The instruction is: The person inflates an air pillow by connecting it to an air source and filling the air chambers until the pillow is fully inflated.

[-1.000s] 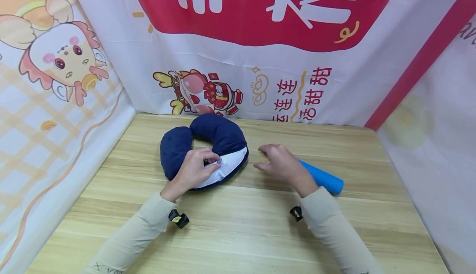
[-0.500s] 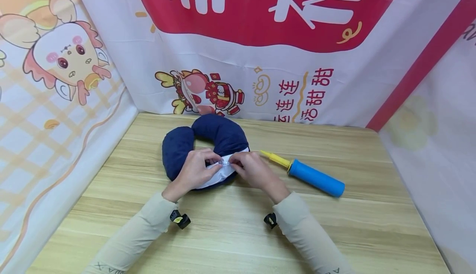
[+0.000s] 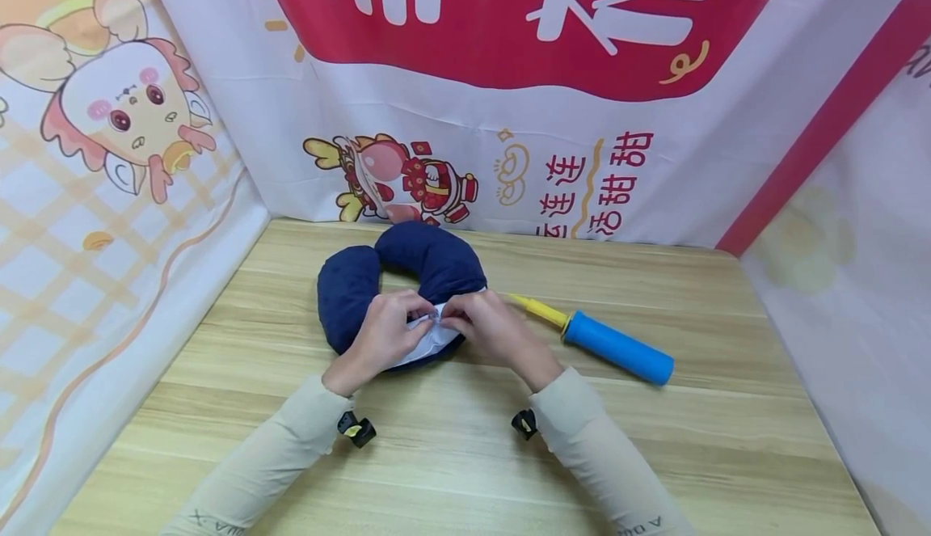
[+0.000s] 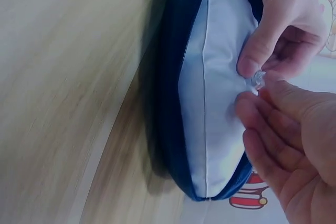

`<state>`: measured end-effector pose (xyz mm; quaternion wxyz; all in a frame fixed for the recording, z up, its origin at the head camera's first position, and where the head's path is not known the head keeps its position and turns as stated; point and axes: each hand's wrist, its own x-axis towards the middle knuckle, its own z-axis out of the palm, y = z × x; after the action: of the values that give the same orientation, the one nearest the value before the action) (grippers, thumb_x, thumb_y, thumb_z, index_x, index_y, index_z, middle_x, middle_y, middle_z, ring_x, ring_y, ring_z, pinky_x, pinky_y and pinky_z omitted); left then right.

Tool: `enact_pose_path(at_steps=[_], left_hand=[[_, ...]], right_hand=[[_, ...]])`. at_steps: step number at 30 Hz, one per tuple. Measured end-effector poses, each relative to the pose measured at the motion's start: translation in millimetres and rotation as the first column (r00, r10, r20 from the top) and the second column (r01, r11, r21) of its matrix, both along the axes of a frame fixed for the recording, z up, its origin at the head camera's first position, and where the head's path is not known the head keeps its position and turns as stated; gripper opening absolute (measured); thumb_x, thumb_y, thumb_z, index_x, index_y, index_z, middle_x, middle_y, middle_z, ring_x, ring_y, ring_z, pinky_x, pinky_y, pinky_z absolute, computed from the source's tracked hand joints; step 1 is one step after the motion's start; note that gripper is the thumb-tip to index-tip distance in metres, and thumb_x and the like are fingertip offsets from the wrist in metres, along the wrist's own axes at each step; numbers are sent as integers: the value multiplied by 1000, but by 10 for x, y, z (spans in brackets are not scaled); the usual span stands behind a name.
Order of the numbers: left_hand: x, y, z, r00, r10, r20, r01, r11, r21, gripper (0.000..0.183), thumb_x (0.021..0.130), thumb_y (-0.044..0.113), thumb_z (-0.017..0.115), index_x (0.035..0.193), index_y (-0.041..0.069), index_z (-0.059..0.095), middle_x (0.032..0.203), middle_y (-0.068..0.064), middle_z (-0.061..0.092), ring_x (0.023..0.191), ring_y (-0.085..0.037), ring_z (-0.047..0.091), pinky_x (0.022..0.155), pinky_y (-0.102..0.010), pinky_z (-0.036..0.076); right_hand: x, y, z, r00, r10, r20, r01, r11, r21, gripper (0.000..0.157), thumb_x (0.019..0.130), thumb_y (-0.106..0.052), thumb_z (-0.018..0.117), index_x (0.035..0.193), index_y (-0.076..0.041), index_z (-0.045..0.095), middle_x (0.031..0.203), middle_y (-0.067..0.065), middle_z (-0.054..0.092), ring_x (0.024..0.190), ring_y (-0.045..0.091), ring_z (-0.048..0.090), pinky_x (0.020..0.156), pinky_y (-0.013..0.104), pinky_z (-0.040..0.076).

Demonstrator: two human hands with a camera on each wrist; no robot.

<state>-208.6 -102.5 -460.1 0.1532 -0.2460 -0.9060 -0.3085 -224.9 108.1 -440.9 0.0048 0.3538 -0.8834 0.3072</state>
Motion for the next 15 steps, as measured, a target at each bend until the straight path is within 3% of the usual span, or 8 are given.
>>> enact_pose_path(at_steps=[9,15], left_hand=[[21,22,-22,1000,7,-19,-7,1000,0,8,86,3,84,90,8,81,87,-4,74,79,-17,69,73,-37,60],[24,33,-19,1000,3,-24,-3,1000,-25,7,88,0,80,92,7,79,89,-7,74,84,-22,70,77,-41,60]], right_hand=[[16,-104,-5,998,-55,-12,55,998,-3,7,95,-16,79,93,-9,80,87,1,79,76,6,69,70,23,59],[29,-150,-39,992,-89,-85,89,996,-6,7,94,-15,80,90,-9,80,85,1,78,75,10,68,72,29,59]])
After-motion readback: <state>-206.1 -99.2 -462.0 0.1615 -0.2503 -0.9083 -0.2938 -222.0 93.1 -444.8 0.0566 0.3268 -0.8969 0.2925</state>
